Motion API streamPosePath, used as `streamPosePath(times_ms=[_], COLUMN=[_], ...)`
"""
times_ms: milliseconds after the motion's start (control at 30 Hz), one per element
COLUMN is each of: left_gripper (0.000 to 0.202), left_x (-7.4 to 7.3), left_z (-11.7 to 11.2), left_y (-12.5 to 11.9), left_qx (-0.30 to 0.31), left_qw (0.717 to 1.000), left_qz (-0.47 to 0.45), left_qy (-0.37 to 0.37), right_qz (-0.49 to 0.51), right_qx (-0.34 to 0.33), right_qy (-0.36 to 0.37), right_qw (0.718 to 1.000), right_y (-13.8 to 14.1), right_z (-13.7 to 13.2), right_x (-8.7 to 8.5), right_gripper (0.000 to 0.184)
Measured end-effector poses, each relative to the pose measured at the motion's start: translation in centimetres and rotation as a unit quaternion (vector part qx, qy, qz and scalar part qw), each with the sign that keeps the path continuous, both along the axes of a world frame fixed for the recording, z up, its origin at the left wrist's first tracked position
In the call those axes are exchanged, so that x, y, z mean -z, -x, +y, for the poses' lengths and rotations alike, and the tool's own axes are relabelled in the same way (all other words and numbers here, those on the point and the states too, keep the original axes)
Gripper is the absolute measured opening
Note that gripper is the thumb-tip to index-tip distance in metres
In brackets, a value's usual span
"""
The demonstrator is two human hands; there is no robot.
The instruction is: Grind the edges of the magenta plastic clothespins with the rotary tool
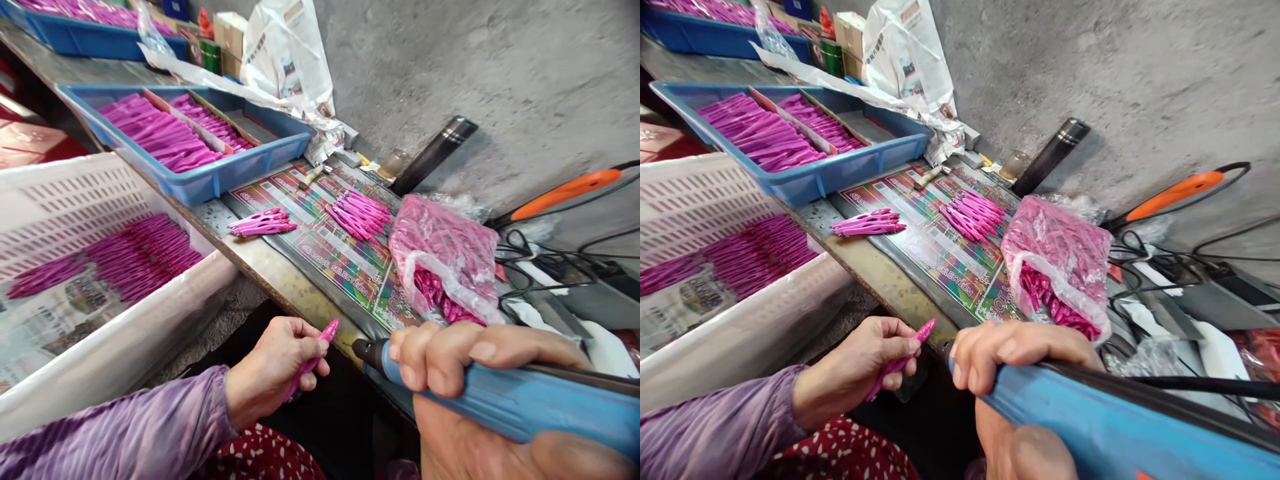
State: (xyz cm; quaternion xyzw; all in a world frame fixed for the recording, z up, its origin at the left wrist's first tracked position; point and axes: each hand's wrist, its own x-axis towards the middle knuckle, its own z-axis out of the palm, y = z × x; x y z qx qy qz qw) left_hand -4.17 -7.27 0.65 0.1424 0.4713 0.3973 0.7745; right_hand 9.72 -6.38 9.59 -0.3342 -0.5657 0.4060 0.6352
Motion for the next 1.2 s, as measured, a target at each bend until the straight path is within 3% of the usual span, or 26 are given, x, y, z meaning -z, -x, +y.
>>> streamPosePath(times_ms=[133, 267, 333, 533, 1000, 1100, 1200], left_gripper=[0.014, 0.016, 0.018, 0.017, 0.022, 0.022, 0.020], left_x=[-0.4, -0.9, -1.1, -0.8, -1.0, -0.8, -0.5], left_z=[0.1, 0.2, 0.2, 0.1, 0.1, 0.0, 0.1], left_y=[-0.2, -0.4, -0.4, -0.5, -0.6, -0.7, -0.8], left_qx=[-0.005, -0.013, -0.012, -0.010, -0.007, -0.009, -0.015], left_qw=[1.000, 1.000, 1.000, 0.999, 0.999, 0.999, 0.999], left_qz=[0.019, 0.021, 0.023, 0.029, 0.033, 0.027, 0.020], left_qy=[0.005, 0.013, 0.016, 0.019, 0.026, 0.026, 0.025], right_qz=[0.013, 0.036, 0.036, 0.008, -0.007, -0.018, -0.035], right_qx=[-0.071, -0.078, -0.084, -0.001, -0.012, -0.049, -0.141], right_qy=[-0.072, -0.067, -0.070, 0.026, 0.035, 0.022, 0.015], right_qw=[0.995, 0.994, 0.993, 1.000, 0.999, 0.998, 0.989], right_y=[-0.3, 0.1, 0.5, 1.8, 2.0, 1.5, 0.8], right_z=[1.3, 2.0, 1.9, 0.7, 1.0, 1.4, 2.5], right_x=[0.8, 1.2, 1.1, 0.2, 0.2, 0.2, 0.2], right_gripper=[0.033, 0.024, 0.029, 0.048, 0.048, 0.045, 0.043])
